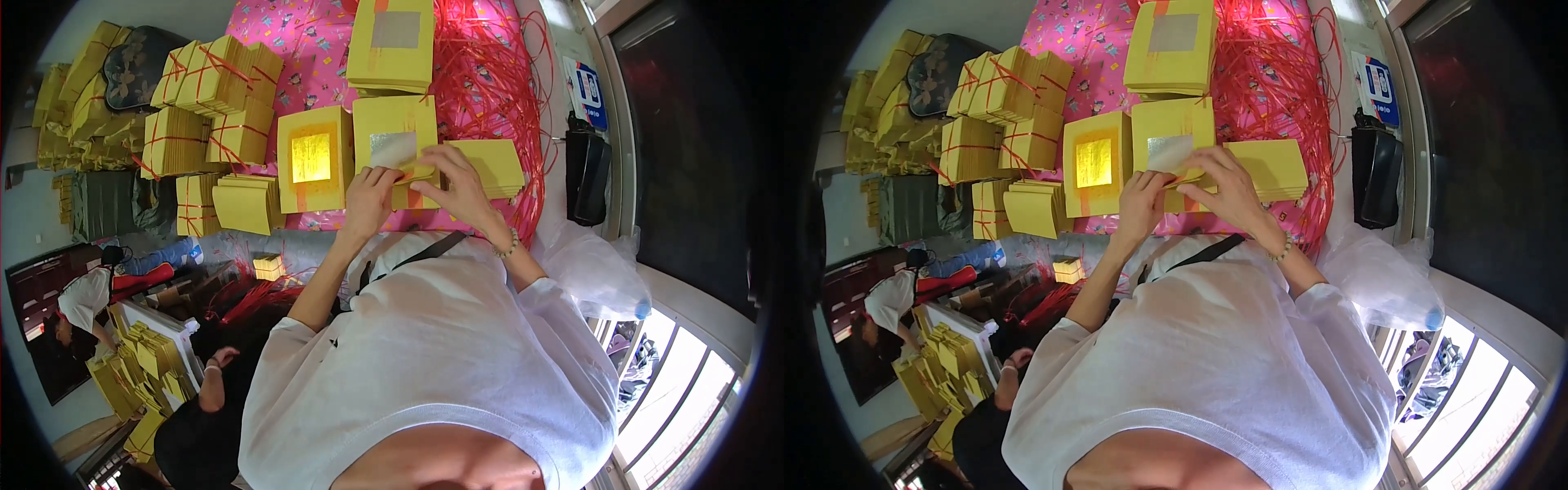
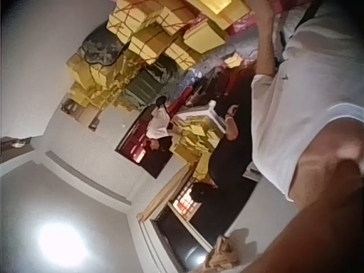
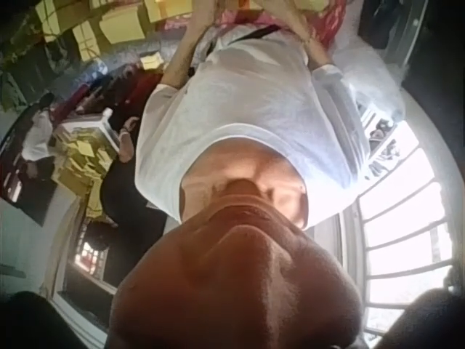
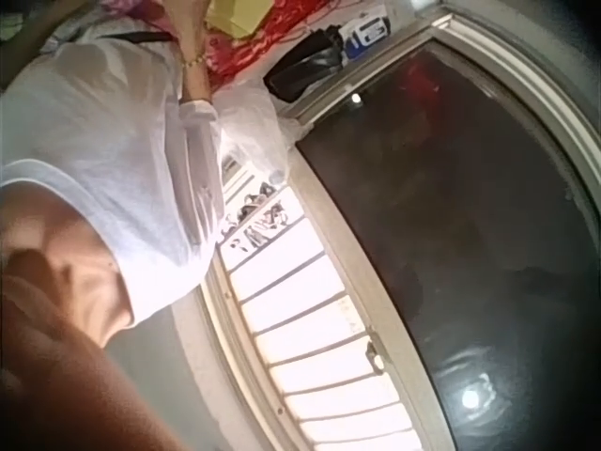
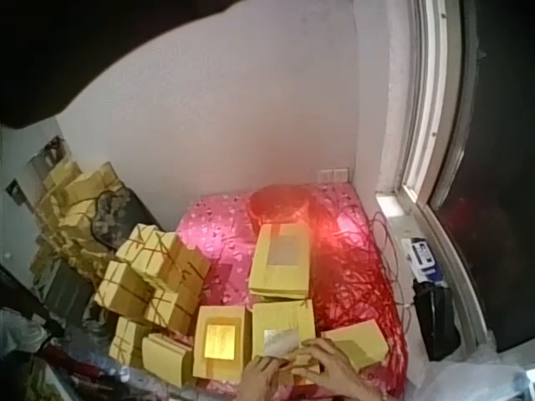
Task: Counting and organizing stacks of yellow paper slips on a table.
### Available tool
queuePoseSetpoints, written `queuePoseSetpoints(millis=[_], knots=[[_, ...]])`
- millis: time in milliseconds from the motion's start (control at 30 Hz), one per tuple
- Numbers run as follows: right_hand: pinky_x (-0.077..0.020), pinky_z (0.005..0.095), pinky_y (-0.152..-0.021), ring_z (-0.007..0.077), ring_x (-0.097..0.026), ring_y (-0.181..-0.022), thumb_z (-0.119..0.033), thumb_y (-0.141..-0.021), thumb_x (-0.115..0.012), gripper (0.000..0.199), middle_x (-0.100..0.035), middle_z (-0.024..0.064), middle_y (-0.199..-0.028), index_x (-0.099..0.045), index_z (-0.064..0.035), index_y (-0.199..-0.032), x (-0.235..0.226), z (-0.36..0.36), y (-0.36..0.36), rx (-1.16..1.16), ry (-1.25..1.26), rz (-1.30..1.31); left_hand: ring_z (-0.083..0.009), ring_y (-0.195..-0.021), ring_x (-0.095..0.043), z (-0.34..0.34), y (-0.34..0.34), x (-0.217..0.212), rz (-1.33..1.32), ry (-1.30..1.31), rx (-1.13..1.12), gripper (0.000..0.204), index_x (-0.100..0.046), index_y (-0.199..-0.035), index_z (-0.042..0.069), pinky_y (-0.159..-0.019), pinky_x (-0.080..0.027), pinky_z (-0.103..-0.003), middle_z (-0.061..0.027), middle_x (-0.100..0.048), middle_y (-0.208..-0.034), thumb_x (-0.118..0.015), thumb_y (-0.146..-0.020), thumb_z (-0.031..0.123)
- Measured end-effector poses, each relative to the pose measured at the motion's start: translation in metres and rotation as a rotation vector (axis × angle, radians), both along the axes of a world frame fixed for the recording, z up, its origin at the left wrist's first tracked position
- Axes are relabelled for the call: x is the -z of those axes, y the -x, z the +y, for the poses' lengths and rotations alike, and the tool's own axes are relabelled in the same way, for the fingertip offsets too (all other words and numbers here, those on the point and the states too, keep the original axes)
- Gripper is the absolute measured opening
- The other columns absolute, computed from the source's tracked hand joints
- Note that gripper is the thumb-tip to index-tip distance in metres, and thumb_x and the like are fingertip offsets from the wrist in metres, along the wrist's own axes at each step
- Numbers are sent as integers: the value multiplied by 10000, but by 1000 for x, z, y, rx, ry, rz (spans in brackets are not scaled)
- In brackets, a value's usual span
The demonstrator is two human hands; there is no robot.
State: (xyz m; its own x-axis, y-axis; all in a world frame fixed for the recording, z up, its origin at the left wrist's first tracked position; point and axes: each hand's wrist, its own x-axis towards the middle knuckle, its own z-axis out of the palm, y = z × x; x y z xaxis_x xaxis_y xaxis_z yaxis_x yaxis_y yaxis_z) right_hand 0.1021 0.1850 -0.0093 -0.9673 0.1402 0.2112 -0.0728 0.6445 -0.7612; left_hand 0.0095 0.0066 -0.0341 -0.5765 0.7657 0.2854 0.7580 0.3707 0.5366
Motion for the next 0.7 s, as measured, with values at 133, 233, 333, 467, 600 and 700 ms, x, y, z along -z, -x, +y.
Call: queuePoseSetpoints(millis=[133, 233, 333, 467, 600, 700], knots=[[-428, 318, -886, 241, -522, -1078, -177, -928, -514, 314, -531, 127, -1145, -500, -18, -1198, 12, 10, 8, 278, 339, 167, -326, -792, -549, -10, 13, -23, -33, -148, -73, 229, -594, -956, 28, -711, -457, -379, -135, -587, -857, -552, -744, -47], [-401, 302, -927, 195, -479, -1142, -212, -973, -435, 356, -508, 101, -1217, -453, -4, -1262, 43, 27, 21, 388, 666, 98, -253, -770, -587, -22, 19, -29, -152, -328, -112, 173, -587, -936, 22, -690, -456, -306, -114, -593, -832, -563, -778, -45], [-376, 282, -955, 162, -460, -1156, -261, -999, -355, 419, -484, 81, -1275, -408, 0, -1322, 47, 33, 34, 426, 752, 87, -166, -769, -589, -36, 24, -21, -376, -428, -129, 115, -586, -929, 26, -693, -442, -255, -72, -603, -826, -602, -820, -7], [-360, 266, -950, 140, -471, -1071, -292, -1007, -315, 422, -512, 82, -1211, -451, 5, -1274, 34, 30, 41, 355, 867, 130, -100, -817, -563, -37, 27, -4, -682, -686, -173, 97, -586, -944, 24, -744, -444, -248, -16, -615, -867, -620, -854, 38], [-365, 258, -914, 122, -467, -995, -321, -1011, -313, 430, -541, 50, -1071, -522, 35, -1130, 42, 26, 36, 305, 774, 124, -96, -870, -561, -40, 27, 22, -784, -794, -241, 125, -573, -986, 10, -801, -435, -247, -27, -625, -927, -606, -875, 55], [-362, 258, -910, 114, -458, -990, -329, -1009, -324, 429, -536, 39, -1038, -524, 42, -1093, 35, 14, 31, 403, 779, 134, -118, -943, -566, -44, 26, 33, -772, -784, -252, 203, -555, -1059, 7, -854, -429, -269, -51, -620, -1018, -616, -874, 66]])
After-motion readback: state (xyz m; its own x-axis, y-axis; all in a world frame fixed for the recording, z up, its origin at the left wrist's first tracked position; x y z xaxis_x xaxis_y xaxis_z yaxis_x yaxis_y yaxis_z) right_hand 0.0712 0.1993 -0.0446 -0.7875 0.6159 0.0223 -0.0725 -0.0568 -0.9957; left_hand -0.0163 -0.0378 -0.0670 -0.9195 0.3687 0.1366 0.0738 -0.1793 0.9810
